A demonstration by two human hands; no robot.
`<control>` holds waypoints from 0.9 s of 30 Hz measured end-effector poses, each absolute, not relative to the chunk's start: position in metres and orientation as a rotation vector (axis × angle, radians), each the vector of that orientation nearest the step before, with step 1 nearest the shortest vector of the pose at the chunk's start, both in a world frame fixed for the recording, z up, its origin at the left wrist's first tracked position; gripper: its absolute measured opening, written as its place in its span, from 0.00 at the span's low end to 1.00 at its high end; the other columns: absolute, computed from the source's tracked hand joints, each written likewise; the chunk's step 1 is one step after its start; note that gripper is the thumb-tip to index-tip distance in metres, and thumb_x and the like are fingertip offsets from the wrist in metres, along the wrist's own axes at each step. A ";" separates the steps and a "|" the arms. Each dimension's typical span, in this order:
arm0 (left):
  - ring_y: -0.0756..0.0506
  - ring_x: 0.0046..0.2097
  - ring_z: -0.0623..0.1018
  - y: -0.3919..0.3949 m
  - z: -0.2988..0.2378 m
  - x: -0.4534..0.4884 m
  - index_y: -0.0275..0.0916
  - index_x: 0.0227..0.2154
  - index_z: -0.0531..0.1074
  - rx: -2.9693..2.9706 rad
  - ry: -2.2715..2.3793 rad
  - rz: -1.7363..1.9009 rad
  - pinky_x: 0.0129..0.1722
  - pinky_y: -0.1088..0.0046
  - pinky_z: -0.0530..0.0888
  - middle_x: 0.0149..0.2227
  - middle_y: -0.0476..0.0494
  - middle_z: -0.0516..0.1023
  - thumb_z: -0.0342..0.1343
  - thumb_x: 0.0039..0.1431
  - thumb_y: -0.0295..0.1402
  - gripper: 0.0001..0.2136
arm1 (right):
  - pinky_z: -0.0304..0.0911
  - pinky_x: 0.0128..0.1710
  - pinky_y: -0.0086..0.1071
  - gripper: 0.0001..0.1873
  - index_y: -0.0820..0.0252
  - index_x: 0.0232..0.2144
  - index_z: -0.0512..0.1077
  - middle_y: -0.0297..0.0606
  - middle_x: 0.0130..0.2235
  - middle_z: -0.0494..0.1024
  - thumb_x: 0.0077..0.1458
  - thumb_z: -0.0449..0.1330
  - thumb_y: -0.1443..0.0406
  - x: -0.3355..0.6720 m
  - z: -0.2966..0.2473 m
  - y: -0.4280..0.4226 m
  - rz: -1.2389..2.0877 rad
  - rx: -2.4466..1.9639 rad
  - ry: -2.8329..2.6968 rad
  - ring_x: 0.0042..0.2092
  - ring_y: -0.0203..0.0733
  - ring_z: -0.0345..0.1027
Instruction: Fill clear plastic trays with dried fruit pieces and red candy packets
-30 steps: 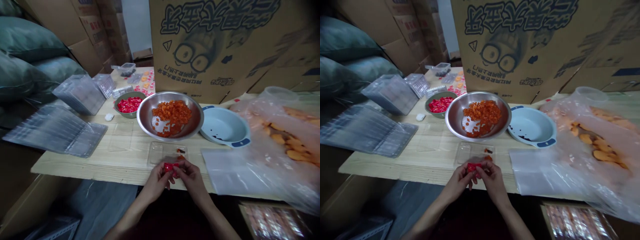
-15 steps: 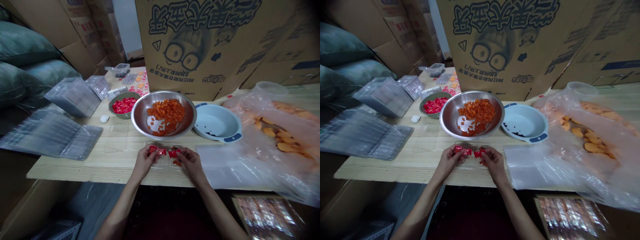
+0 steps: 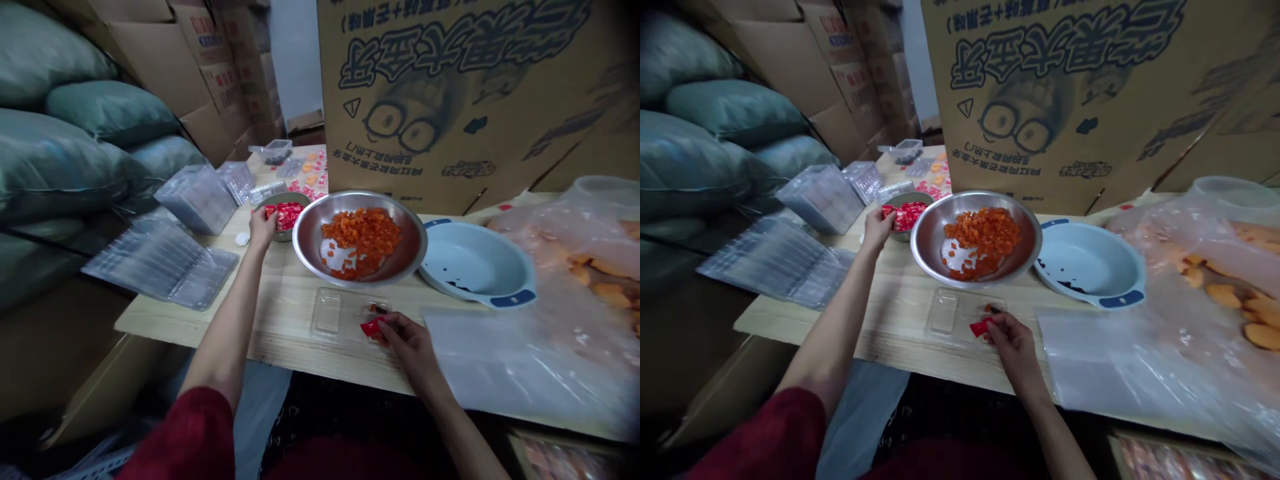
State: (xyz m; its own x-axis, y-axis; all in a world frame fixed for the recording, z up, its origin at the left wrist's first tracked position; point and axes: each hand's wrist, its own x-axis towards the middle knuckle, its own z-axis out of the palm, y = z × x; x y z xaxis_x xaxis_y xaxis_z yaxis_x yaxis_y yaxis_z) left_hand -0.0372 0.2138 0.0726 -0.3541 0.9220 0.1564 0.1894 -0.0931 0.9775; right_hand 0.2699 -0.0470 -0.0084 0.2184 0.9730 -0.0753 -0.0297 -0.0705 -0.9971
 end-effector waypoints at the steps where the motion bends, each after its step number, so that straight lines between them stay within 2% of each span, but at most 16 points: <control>1: 0.50 0.23 0.72 0.228 0.073 -0.041 0.35 0.34 0.71 1.226 1.571 1.479 0.29 0.73 0.75 0.22 0.54 0.71 0.55 0.58 0.22 0.03 | 0.67 0.31 0.32 0.20 0.59 0.31 0.79 0.37 0.29 0.80 0.50 0.72 0.48 0.271 -0.008 -0.048 1.098 -1.347 -1.018 0.29 0.39 0.71; 5: 0.51 0.25 0.73 0.237 0.069 -0.043 0.35 0.36 0.72 1.266 1.540 1.458 0.32 0.73 0.76 0.24 0.53 0.72 0.54 0.60 0.22 0.04 | 0.69 0.37 0.35 0.17 0.59 0.37 0.80 0.41 0.37 0.83 0.56 0.67 0.52 0.271 -0.008 -0.046 1.012 -1.384 -1.142 0.35 0.42 0.74; 9: 0.51 0.25 0.75 0.165 0.061 -0.038 0.38 0.44 0.70 1.406 1.233 1.489 0.28 0.77 0.74 0.28 0.52 0.77 0.60 0.60 0.27 0.10 | 0.67 0.32 0.34 0.10 0.58 0.37 0.78 0.38 0.33 0.80 0.60 0.62 0.58 0.259 -0.016 -0.027 0.834 -1.474 -1.294 0.31 0.42 0.71; 12: 0.51 0.24 0.74 0.089 0.056 -0.034 0.37 0.41 0.74 1.482 1.130 1.267 0.24 0.78 0.72 0.27 0.50 0.78 0.64 0.59 0.34 0.10 | 0.69 0.39 0.39 0.08 0.58 0.34 0.78 0.40 0.34 0.81 0.59 0.58 0.65 0.248 -0.027 -0.006 0.603 -1.502 -1.495 0.36 0.46 0.73; 15: 0.52 0.22 0.71 0.035 0.051 -0.027 0.36 0.43 0.79 1.598 1.137 0.951 0.23 0.78 0.70 0.23 0.51 0.76 0.62 0.63 0.37 0.11 | 0.68 0.46 0.44 0.11 0.58 0.34 0.80 0.42 0.36 0.82 0.58 0.56 0.69 0.241 -0.036 0.012 0.458 -1.509 -1.633 0.40 0.50 0.74; 17: 0.51 0.26 0.75 0.018 0.050 -0.020 0.38 0.48 0.80 1.744 1.116 0.792 0.28 0.76 0.73 0.29 0.48 0.81 0.57 0.68 0.36 0.12 | 0.67 0.49 0.46 0.12 0.57 0.36 0.81 0.44 0.39 0.83 0.59 0.56 0.69 0.240 -0.038 0.018 0.441 -1.511 -1.656 0.43 0.52 0.74; 19: 0.47 0.37 0.81 0.012 0.048 -0.008 0.42 0.51 0.79 1.930 1.037 0.674 0.39 0.71 0.77 0.41 0.44 0.85 0.52 0.71 0.32 0.13 | 0.66 0.52 0.47 0.13 0.58 0.40 0.82 0.47 0.43 0.83 0.61 0.56 0.68 0.242 -0.037 0.018 0.415 -1.508 -1.663 0.47 0.54 0.73; 21: 0.45 0.47 0.82 0.014 0.045 0.007 0.42 0.50 0.79 2.067 0.951 0.609 0.49 0.67 0.77 0.47 0.43 0.84 0.50 0.71 0.29 0.13 | 0.65 0.52 0.47 0.14 0.59 0.43 0.82 0.47 0.46 0.82 0.64 0.56 0.68 0.245 -0.034 0.012 0.343 -1.501 -1.710 0.49 0.54 0.71; 23: 0.44 0.47 0.82 0.020 0.040 0.024 0.40 0.47 0.78 2.162 0.917 0.563 0.50 0.65 0.76 0.45 0.42 0.84 0.49 0.71 0.26 0.12 | 0.63 0.51 0.47 0.14 0.56 0.45 0.82 0.45 0.48 0.83 0.65 0.56 0.69 0.249 -0.032 0.003 0.244 -1.496 -1.832 0.50 0.54 0.69; 27: 0.43 0.41 0.81 0.035 0.031 0.051 0.37 0.41 0.77 2.408 0.878 0.505 0.43 0.66 0.77 0.41 0.39 0.82 0.50 0.68 0.24 0.09 | 0.56 0.50 0.49 0.14 0.50 0.46 0.83 0.38 0.55 0.82 0.67 0.59 0.69 0.255 -0.035 -0.015 0.089 -1.514 -2.090 0.56 0.57 0.65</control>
State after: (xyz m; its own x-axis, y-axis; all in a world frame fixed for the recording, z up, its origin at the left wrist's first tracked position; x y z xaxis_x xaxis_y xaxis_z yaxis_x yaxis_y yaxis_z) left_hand 0.0510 0.0351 0.0307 0.7198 0.6750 0.1620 0.4799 -0.6525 0.5865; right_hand 0.2546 -0.0153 -0.0350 -0.2130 0.8950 0.3920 0.8583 0.3631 -0.3627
